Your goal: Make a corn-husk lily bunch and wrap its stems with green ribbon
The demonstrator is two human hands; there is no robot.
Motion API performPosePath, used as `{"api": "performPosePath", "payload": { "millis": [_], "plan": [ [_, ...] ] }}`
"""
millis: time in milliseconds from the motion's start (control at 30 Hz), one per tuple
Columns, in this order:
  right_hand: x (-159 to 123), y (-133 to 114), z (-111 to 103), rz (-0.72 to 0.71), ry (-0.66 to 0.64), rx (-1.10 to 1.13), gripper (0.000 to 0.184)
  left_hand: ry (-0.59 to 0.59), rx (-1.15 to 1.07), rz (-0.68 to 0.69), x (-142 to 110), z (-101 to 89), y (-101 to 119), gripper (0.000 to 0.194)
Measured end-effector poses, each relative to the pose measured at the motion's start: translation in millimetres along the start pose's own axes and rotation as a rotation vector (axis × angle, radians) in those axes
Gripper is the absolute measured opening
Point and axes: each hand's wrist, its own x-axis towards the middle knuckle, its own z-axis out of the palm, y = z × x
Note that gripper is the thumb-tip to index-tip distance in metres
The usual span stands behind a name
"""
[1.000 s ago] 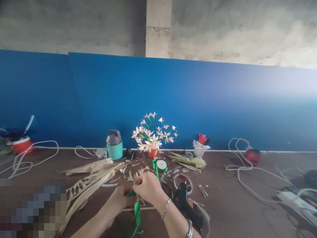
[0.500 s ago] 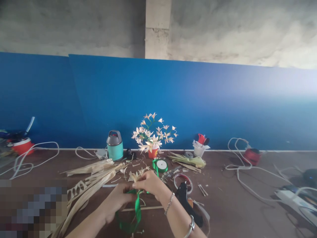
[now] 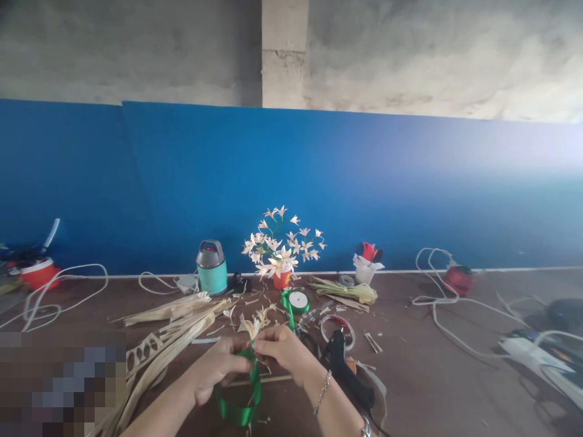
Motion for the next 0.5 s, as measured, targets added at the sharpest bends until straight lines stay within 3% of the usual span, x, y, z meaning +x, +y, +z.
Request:
{"api": "performPosePath", "payload": {
  "millis": [267, 500],
  "plan": [
    [-9.4, 6.4, -1.5, -0.057, -0.062, 0.199, 0.03, -0.084, -0.022, -0.075, -3.2, 2.2, -1.6, 0.015],
    [-5.4, 18.4, -5.4, -0.062, -0.068, 0.164, 0.033, -0.117, -0.017, -0.048, -5.8, 3.1, 1.3, 0.016]
  ]
}}
